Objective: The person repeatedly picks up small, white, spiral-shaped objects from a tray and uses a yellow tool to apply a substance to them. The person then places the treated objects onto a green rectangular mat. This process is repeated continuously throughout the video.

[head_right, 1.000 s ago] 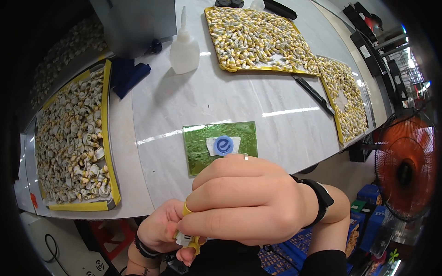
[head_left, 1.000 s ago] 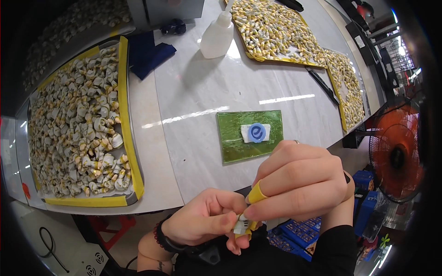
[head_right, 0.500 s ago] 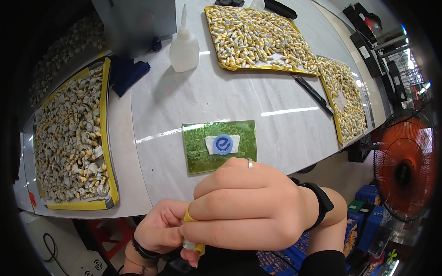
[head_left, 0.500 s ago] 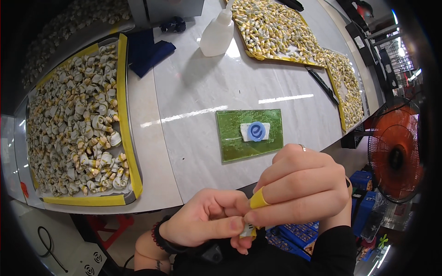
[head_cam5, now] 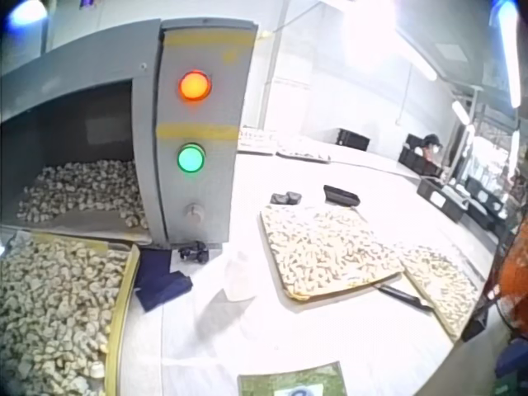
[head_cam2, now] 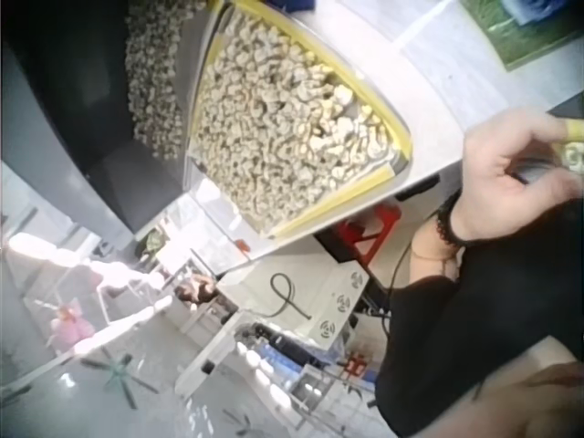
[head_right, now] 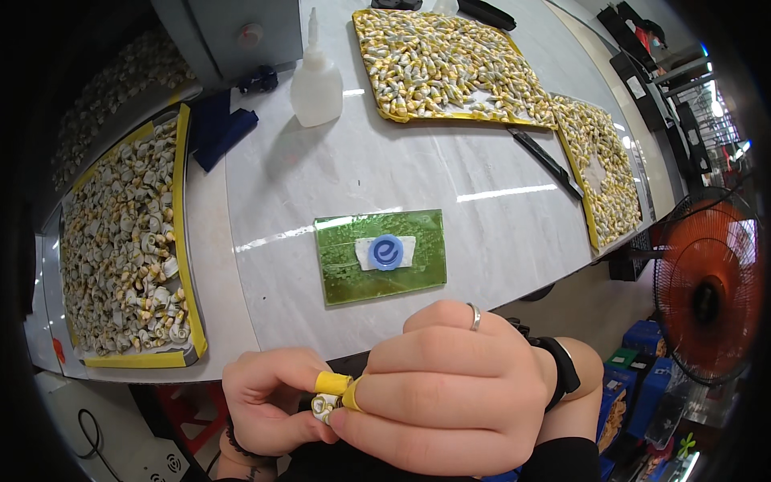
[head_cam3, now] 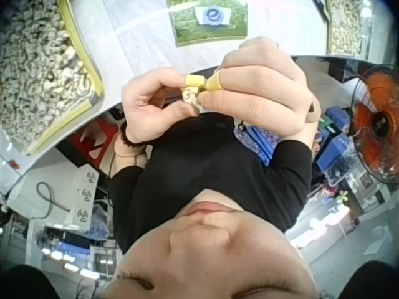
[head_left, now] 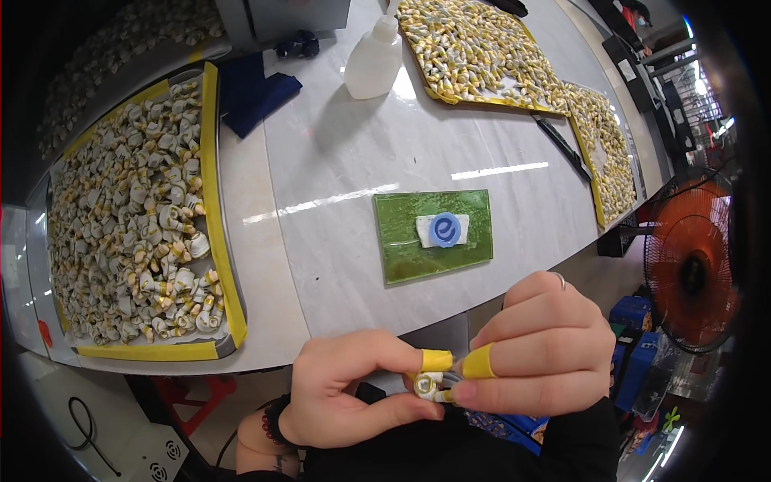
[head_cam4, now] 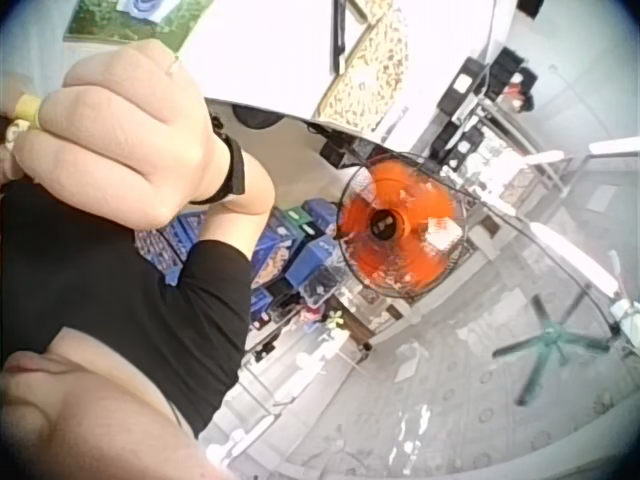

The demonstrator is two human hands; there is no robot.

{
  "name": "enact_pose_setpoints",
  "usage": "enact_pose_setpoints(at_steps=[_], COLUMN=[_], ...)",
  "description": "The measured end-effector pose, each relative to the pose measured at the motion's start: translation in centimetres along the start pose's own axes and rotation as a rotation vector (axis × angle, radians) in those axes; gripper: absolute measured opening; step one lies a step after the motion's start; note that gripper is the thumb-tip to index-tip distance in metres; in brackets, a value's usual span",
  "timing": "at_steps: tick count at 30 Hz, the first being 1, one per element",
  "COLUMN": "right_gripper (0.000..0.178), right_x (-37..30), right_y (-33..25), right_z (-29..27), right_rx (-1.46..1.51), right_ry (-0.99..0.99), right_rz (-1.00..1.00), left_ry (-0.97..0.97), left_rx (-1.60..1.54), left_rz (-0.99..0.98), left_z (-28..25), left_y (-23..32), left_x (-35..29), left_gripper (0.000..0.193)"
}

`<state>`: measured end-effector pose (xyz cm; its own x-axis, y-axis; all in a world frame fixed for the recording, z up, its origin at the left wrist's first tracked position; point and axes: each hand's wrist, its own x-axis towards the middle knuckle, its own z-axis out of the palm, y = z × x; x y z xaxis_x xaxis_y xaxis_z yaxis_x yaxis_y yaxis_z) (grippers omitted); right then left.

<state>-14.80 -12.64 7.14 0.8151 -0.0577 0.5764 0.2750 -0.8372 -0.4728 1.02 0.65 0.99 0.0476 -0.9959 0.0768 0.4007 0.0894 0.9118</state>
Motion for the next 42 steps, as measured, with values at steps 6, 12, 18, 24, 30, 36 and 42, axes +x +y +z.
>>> enact_pose_setpoints(at_steps=[6,12,18,24,30,36,42], right_gripper=[0.009,0.024,0.028,0.013,0.015,0.011,0.019], right_x=[-0.7,-6.8,-16.6,-17.0,-14.3,-5.5,-1.9], right_y=[0.3,6.2,13.5,16.8,14.5,7.7,4.0], right_z=[-3.1,-16.7,-21.1,-21.3,-21.1,-12.4,-3.9], right_rx=[-0.324,-0.944,-0.850,-0.708,-0.783,-0.272,-0.206], right_ry=[0.054,0.076,-0.159,-0.058,0.004,0.089,-0.150], right_rz=[0.096,0.816,1.184,1.206,1.164,0.747,0.453], left_ry=[-0.067,0.160,0.208,0.216,0.198,0.178,0.114], left_rx=[0.221,-0.100,-0.229,-0.243,-0.296,-0.331,-0.342], left_rz=[0.088,0.001,-0.053,-0.066,-0.061,-0.095,-0.100], left_z=[-0.9,-0.5,-0.5,-0.8,-0.7,-1.1,-1.7], left_y=[-1.0,-0.7,-0.7,-0.7,-0.7,-0.7,-0.8], left_x=[-0.1,-0.6,-0.4,-0.3,-0.1,-0.5,-0.6], left_gripper=[0.037,0.032,0.039,0.039,0.038,0.037,0.036])
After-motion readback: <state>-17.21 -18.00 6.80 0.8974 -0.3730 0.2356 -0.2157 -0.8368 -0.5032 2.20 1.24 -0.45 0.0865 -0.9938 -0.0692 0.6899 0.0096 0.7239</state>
